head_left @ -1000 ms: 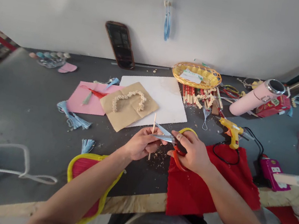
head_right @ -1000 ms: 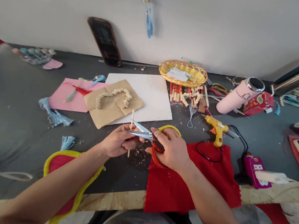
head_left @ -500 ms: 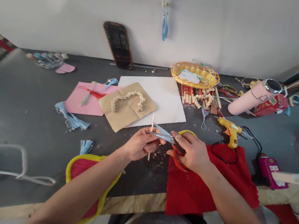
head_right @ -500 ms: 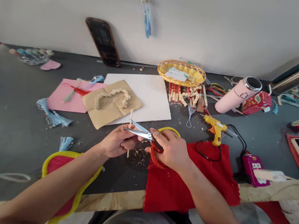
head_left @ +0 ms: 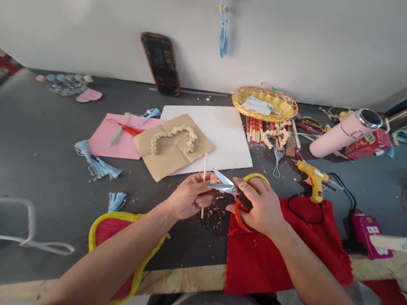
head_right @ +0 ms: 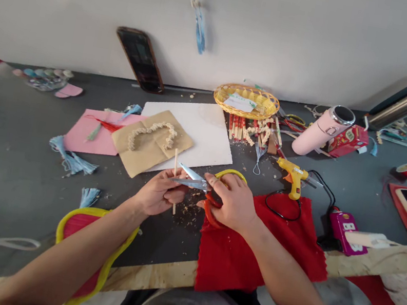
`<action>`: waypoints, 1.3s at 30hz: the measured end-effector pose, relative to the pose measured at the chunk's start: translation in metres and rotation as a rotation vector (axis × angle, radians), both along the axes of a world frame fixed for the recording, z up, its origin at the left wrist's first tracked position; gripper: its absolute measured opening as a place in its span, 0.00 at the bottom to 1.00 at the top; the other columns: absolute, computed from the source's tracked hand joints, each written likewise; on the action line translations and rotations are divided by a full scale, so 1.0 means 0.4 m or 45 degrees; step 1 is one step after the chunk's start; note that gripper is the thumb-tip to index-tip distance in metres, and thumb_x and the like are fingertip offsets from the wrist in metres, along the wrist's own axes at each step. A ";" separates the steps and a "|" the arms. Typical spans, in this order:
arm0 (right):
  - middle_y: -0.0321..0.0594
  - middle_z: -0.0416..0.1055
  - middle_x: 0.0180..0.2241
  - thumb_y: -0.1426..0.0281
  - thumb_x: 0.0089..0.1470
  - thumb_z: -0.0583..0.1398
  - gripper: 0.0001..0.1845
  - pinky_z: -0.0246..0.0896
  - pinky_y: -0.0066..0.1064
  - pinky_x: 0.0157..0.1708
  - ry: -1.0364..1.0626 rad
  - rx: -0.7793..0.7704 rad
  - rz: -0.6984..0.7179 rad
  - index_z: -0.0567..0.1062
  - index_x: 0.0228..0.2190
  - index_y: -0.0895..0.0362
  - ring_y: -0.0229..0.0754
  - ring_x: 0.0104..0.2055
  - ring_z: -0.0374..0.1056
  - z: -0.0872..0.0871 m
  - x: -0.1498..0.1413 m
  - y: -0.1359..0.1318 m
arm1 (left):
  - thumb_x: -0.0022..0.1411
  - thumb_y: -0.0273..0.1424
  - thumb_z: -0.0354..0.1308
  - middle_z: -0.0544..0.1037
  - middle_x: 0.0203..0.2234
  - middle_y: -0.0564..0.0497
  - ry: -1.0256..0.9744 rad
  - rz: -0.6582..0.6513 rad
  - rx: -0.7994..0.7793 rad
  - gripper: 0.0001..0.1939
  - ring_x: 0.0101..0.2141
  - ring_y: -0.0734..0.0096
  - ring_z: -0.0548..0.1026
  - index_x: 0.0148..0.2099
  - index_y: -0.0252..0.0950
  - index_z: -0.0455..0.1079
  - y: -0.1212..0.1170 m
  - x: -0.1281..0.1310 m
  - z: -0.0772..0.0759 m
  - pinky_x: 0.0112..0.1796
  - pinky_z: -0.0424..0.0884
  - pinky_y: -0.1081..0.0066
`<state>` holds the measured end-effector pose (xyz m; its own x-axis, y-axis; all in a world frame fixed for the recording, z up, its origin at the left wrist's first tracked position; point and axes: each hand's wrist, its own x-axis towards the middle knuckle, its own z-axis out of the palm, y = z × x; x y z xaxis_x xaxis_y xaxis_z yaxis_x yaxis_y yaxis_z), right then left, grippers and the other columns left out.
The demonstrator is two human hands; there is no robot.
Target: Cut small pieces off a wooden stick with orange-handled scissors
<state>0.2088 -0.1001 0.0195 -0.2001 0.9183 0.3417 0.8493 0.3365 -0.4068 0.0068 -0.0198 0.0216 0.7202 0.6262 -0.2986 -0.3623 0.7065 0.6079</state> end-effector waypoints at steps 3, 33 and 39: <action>0.46 0.69 0.38 0.55 0.53 0.63 0.33 0.68 0.43 0.46 -0.009 0.020 -0.016 0.68 0.57 0.55 0.50 0.44 0.67 -0.004 -0.003 -0.001 | 0.45 0.29 0.72 0.76 0.20 0.51 0.012 0.002 0.002 0.14 0.12 0.90 0.52 0.30 0.30 0.70 0.000 0.001 -0.002 0.15 0.45 0.82; 0.47 0.71 0.40 0.52 0.52 0.63 0.34 0.70 0.43 0.45 0.060 -0.105 -0.003 0.69 0.56 0.56 0.51 0.46 0.69 0.006 0.001 0.001 | 0.44 0.25 0.72 0.68 0.15 0.58 0.090 0.103 0.041 0.13 0.12 0.89 0.53 0.30 0.32 0.70 0.002 0.001 -0.002 0.14 0.47 0.84; 0.47 0.72 0.42 0.53 0.53 0.63 0.32 0.70 0.41 0.45 0.093 -0.142 -0.005 0.69 0.56 0.55 0.50 0.46 0.70 0.010 -0.006 -0.002 | 0.43 0.27 0.73 0.67 0.14 0.58 0.164 0.124 0.078 0.14 0.12 0.90 0.53 0.28 0.31 0.71 -0.001 0.008 0.008 0.14 0.48 0.84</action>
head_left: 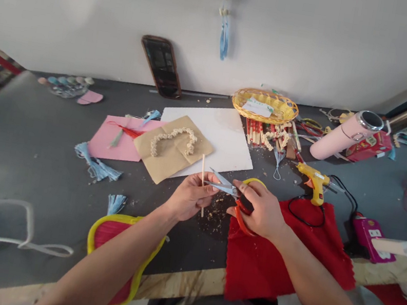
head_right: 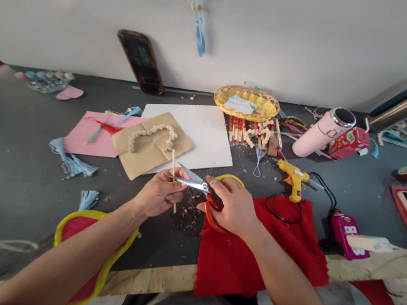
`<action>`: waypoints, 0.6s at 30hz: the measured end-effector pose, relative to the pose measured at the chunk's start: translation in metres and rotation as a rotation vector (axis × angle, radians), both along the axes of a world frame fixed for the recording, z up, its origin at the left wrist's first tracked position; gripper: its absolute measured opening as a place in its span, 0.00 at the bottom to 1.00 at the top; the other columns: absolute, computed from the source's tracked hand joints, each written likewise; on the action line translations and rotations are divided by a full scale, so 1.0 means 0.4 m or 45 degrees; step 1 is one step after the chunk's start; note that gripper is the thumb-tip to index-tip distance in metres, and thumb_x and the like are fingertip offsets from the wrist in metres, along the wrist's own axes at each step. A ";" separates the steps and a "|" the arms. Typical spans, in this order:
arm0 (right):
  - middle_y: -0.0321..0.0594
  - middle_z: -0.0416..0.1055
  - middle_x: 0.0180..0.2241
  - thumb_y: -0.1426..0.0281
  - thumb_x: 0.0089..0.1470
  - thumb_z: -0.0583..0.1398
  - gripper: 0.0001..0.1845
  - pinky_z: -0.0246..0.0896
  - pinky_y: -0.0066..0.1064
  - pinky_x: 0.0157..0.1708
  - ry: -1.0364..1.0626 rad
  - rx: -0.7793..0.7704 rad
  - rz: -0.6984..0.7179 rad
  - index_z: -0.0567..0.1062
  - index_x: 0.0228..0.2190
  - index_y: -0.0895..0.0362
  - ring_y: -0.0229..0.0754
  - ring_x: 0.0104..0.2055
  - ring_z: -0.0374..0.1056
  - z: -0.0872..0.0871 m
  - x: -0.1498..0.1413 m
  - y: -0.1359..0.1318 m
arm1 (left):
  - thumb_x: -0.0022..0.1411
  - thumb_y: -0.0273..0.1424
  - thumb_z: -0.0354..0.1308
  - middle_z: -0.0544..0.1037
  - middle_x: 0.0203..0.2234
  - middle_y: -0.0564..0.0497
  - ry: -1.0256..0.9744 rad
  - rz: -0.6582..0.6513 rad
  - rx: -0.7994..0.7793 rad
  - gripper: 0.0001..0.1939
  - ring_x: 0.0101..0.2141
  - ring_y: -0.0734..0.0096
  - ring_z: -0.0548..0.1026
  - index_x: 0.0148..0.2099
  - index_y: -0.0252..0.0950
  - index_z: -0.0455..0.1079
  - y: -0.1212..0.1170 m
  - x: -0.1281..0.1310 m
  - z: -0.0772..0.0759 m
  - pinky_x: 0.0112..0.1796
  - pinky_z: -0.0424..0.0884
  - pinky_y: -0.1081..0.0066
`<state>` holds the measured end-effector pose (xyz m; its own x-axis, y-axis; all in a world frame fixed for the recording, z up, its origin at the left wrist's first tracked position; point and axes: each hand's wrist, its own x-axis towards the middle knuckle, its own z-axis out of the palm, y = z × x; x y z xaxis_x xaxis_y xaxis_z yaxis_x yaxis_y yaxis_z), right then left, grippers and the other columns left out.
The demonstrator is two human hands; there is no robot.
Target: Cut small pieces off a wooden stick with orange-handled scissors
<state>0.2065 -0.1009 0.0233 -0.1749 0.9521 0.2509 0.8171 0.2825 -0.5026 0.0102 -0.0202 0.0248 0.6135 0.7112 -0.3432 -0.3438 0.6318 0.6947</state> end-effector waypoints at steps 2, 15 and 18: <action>0.46 0.72 0.43 0.54 0.54 0.63 0.31 0.71 0.41 0.45 0.012 -0.017 0.002 0.68 0.56 0.55 0.50 0.46 0.70 0.002 -0.001 -0.002 | 0.42 0.28 0.74 0.68 0.14 0.57 0.014 0.012 0.013 0.14 0.12 0.90 0.53 0.28 0.31 0.71 -0.002 0.002 0.003 0.13 0.48 0.84; 0.47 0.74 0.43 0.53 0.52 0.64 0.32 0.71 0.38 0.45 0.014 -0.047 0.037 0.70 0.55 0.54 0.50 0.46 0.72 -0.012 -0.001 0.000 | 0.38 0.30 0.76 0.68 0.13 0.57 0.116 0.070 0.068 0.16 0.12 0.89 0.53 0.26 0.31 0.71 0.002 0.002 -0.008 0.14 0.46 0.83; 0.46 0.75 0.43 0.53 0.54 0.63 0.30 0.71 0.33 0.41 0.039 -0.034 0.028 0.70 0.55 0.53 0.46 0.42 0.74 -0.018 -0.001 -0.002 | 0.39 0.30 0.75 0.73 0.16 0.54 0.117 0.073 0.074 0.16 0.12 0.89 0.54 0.25 0.31 0.70 0.001 0.002 -0.011 0.14 0.47 0.82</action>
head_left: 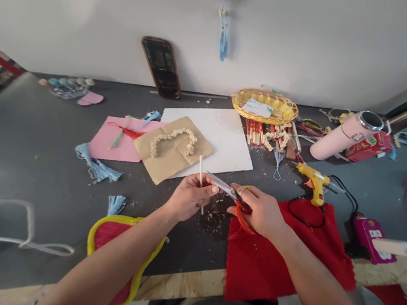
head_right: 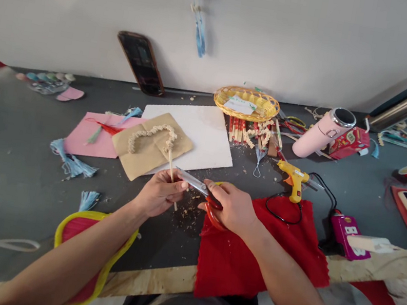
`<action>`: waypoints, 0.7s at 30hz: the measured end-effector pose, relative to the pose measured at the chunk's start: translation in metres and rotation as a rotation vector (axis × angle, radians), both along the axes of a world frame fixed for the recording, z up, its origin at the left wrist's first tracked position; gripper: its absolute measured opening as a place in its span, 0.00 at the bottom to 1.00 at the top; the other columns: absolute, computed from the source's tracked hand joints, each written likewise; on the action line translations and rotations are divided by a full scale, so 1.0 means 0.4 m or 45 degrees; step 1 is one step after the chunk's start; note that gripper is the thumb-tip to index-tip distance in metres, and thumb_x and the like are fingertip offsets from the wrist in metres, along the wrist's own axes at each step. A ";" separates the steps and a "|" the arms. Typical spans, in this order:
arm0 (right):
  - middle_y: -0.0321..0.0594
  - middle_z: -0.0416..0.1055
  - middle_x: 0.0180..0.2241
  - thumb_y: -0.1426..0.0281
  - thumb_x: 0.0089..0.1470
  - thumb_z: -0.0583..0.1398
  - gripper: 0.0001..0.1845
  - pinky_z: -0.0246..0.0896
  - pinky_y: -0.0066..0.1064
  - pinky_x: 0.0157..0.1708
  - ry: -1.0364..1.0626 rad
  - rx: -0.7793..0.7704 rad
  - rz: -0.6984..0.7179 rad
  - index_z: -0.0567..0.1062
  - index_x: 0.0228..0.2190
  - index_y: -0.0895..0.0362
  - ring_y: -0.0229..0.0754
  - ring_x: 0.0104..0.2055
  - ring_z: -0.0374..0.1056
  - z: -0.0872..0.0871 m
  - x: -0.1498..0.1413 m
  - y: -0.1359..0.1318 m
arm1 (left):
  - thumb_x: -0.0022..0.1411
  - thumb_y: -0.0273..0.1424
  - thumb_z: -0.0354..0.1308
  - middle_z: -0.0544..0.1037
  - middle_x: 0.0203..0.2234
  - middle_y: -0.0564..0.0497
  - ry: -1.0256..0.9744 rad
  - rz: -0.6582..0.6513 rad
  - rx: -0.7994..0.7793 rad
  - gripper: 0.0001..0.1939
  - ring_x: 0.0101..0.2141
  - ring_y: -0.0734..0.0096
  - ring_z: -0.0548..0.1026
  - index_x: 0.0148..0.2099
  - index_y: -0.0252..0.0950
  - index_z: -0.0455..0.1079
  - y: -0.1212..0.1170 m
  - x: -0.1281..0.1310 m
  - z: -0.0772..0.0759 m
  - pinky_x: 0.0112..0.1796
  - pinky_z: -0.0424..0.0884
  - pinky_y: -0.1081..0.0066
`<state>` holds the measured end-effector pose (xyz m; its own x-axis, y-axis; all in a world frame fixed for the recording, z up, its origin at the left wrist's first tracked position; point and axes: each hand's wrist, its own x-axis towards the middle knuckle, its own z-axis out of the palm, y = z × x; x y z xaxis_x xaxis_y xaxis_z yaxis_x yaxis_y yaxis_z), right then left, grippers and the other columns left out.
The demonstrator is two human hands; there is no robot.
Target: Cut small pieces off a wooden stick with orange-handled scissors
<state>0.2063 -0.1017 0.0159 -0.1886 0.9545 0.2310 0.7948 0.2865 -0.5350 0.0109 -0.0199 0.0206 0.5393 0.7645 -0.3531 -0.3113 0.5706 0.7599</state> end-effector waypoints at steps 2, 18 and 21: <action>0.44 0.76 0.42 0.53 0.55 0.62 0.29 0.71 0.30 0.37 0.042 0.010 -0.023 0.70 0.55 0.52 0.43 0.38 0.75 0.000 0.003 -0.001 | 0.40 0.30 0.75 0.76 0.20 0.51 -0.012 -0.009 0.009 0.16 0.12 0.89 0.56 0.25 0.31 0.70 -0.001 0.001 0.001 0.14 0.47 0.82; 0.46 0.73 0.39 0.52 0.53 0.62 0.33 0.71 0.40 0.42 -0.195 0.147 -0.107 0.70 0.55 0.55 0.50 0.44 0.70 0.006 -0.006 0.000 | 0.40 0.30 0.74 0.68 0.13 0.58 0.029 0.127 0.076 0.15 0.12 0.88 0.54 0.28 0.33 0.71 -0.007 0.006 0.008 0.14 0.47 0.82; 0.45 0.73 0.39 0.53 0.55 0.61 0.30 0.71 0.39 0.41 -0.242 0.154 -0.114 0.70 0.55 0.54 0.49 0.43 0.70 0.004 -0.005 0.000 | 0.40 0.30 0.74 0.67 0.12 0.59 0.043 0.141 0.097 0.15 0.12 0.87 0.53 0.28 0.33 0.71 -0.009 0.008 0.005 0.14 0.47 0.82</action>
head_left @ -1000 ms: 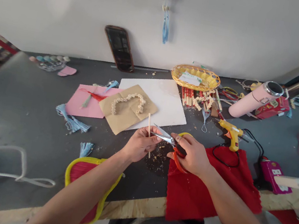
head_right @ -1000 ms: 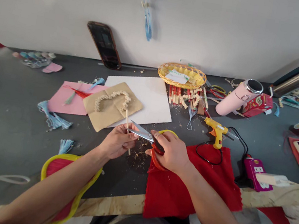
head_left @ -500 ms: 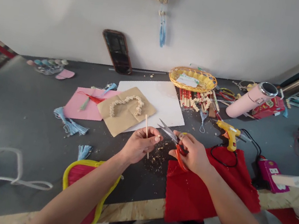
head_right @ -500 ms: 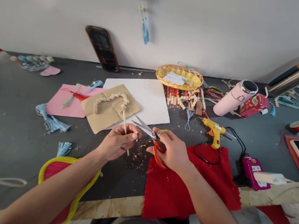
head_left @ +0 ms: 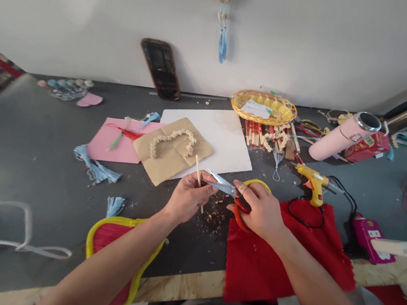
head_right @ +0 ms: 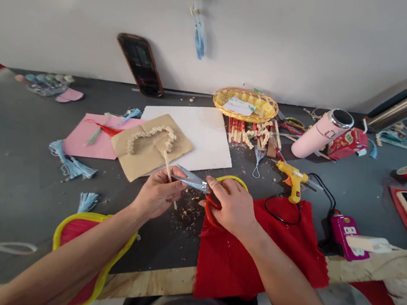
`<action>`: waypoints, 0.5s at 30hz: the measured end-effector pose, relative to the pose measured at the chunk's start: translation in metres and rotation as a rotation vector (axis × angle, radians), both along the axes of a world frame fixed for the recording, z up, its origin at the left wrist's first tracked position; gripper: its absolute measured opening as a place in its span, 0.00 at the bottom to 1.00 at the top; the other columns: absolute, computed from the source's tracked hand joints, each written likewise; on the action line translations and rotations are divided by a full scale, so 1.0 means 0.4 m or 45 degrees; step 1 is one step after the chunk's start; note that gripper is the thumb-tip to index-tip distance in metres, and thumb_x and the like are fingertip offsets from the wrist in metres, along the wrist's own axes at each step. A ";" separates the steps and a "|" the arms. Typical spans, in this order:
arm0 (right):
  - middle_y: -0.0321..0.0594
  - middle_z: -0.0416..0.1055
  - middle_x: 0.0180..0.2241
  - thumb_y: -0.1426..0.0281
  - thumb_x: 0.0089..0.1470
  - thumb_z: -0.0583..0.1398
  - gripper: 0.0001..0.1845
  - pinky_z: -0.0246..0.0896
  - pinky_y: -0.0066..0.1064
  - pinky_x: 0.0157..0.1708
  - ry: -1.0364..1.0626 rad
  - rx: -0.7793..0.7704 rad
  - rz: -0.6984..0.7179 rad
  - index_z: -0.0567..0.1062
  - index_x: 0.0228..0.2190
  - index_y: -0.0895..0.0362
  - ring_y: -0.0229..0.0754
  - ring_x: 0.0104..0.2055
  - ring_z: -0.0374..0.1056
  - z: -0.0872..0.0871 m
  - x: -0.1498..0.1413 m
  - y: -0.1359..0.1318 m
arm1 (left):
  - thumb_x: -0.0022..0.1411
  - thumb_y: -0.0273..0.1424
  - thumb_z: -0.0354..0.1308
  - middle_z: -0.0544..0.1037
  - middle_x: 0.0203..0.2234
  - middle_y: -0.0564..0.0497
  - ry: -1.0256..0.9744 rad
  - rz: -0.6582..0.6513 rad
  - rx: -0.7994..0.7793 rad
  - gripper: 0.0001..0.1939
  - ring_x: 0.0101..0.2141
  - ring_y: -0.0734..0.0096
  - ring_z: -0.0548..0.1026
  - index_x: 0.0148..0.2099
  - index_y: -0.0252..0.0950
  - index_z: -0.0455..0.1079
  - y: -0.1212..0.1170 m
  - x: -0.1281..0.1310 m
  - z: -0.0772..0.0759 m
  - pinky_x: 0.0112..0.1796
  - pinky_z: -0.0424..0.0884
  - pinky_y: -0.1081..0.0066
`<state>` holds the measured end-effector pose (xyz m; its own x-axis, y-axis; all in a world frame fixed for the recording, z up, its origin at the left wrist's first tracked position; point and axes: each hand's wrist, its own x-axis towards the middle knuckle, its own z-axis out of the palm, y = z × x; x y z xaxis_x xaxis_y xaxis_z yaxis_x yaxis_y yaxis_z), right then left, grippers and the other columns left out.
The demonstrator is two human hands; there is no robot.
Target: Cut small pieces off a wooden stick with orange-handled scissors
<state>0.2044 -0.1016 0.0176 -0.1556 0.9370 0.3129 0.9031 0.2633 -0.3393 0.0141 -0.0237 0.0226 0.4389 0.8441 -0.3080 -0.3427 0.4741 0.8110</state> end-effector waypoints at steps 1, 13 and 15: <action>0.45 0.73 0.39 0.54 0.56 0.61 0.30 0.71 0.38 0.41 -0.014 0.006 -0.010 0.70 0.55 0.54 0.48 0.43 0.70 -0.002 0.000 0.000 | 0.40 0.30 0.74 0.66 0.12 0.59 0.005 0.002 0.009 0.15 0.12 0.87 0.54 0.27 0.33 0.70 -0.001 0.001 0.000 0.14 0.47 0.82; 0.44 0.74 0.36 0.55 0.55 0.62 0.29 0.70 0.32 0.35 0.335 -0.017 -0.174 0.71 0.54 0.55 0.43 0.33 0.72 -0.022 0.033 0.018 | 0.45 0.34 0.72 0.79 0.26 0.48 0.230 -0.199 -0.035 0.16 0.12 0.90 0.56 0.32 0.31 0.71 0.029 -0.019 0.021 0.14 0.47 0.81; 0.42 0.73 0.35 0.54 0.55 0.62 0.28 0.70 0.32 0.33 0.378 -0.031 -0.204 0.71 0.53 0.55 0.40 0.29 0.70 -0.030 0.042 0.025 | 0.44 0.33 0.73 0.77 0.23 0.50 0.325 -0.252 -0.039 0.17 0.12 0.89 0.57 0.32 0.31 0.70 0.035 -0.023 0.020 0.13 0.46 0.81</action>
